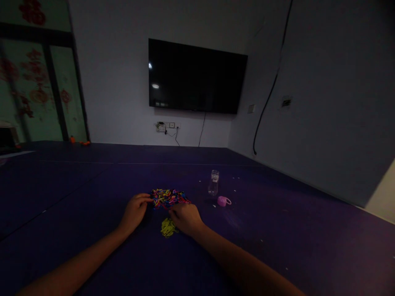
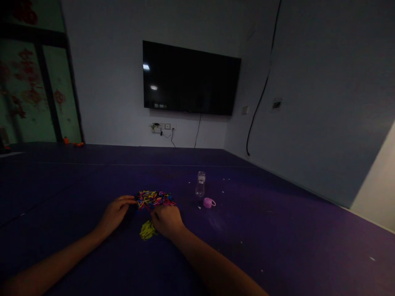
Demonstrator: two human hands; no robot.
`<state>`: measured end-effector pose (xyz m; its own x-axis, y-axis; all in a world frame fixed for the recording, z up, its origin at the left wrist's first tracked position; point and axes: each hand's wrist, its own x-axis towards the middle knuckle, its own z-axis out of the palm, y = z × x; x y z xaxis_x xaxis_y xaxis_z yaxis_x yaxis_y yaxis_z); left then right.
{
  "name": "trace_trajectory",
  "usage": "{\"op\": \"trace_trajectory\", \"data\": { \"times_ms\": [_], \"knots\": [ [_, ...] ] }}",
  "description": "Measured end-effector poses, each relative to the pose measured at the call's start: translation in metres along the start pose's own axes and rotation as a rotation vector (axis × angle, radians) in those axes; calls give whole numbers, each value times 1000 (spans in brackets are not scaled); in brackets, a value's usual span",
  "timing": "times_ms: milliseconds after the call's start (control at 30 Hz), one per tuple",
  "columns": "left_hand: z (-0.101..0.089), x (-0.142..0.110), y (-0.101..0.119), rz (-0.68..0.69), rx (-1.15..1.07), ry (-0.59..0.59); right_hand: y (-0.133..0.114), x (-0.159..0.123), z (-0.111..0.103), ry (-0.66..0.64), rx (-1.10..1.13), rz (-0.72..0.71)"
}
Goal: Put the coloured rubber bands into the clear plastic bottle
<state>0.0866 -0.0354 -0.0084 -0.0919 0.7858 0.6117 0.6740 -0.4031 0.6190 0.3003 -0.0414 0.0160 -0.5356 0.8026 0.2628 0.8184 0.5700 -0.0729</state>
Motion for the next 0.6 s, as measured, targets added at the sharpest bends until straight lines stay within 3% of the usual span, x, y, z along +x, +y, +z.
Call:
{"op": "trace_trajectory", "data": {
  "times_ms": [100,233,600],
  "knots": [
    [3,-1,-4,87,113,-72,0,1,1,-7,7,-3],
    [10,-1,-14,61,185,-146,1,1,2,4,2,-5],
    [14,0,-26,59,163,-118,1,0,0,-23,-5,8]
  ]
}}
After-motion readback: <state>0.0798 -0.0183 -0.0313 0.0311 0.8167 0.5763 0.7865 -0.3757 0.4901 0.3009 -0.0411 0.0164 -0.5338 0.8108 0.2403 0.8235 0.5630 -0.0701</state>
